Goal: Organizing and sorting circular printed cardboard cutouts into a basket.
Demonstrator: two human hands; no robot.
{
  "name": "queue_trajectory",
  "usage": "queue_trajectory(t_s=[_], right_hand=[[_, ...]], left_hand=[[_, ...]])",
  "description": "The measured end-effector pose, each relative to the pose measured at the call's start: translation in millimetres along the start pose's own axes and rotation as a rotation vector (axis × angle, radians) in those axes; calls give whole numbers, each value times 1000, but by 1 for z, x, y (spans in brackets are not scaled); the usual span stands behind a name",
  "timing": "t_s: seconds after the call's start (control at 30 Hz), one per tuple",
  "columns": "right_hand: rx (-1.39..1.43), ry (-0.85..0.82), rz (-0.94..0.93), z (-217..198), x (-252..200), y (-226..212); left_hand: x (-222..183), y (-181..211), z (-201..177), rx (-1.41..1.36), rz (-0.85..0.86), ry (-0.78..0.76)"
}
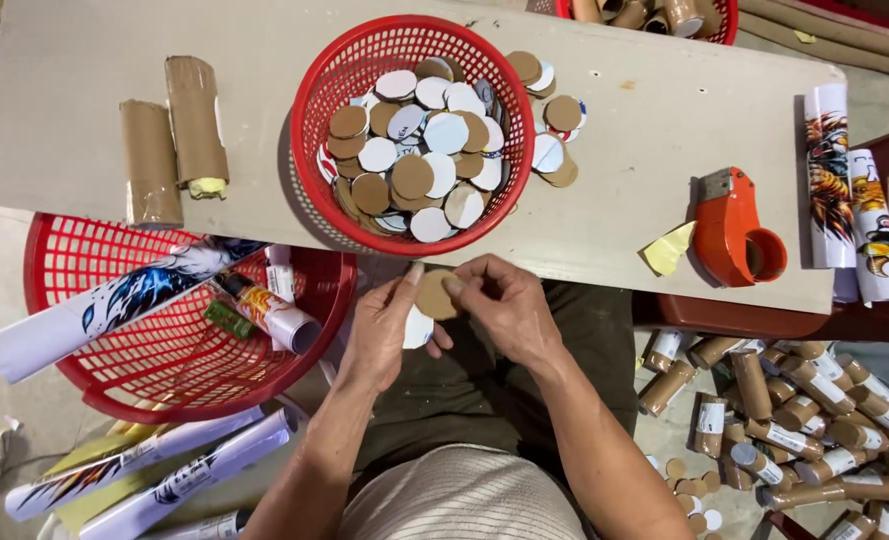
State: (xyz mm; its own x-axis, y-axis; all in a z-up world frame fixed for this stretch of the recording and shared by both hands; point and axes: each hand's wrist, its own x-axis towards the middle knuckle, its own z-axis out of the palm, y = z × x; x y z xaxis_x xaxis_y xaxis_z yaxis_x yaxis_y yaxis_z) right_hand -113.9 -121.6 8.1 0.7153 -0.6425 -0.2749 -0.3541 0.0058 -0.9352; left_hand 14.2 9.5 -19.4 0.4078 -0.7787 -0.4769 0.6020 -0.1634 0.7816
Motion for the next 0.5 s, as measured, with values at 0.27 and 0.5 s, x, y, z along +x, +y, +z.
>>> queue_trajectory(t_s=[0.27,0.5], right_hand=[[426,170,-7,-3,56,-22],[113,-24,-37,16,-2,-1]], left_hand=[[-8,21,-6,-141,117,-97],[-5,20,-1,13,380,-29]])
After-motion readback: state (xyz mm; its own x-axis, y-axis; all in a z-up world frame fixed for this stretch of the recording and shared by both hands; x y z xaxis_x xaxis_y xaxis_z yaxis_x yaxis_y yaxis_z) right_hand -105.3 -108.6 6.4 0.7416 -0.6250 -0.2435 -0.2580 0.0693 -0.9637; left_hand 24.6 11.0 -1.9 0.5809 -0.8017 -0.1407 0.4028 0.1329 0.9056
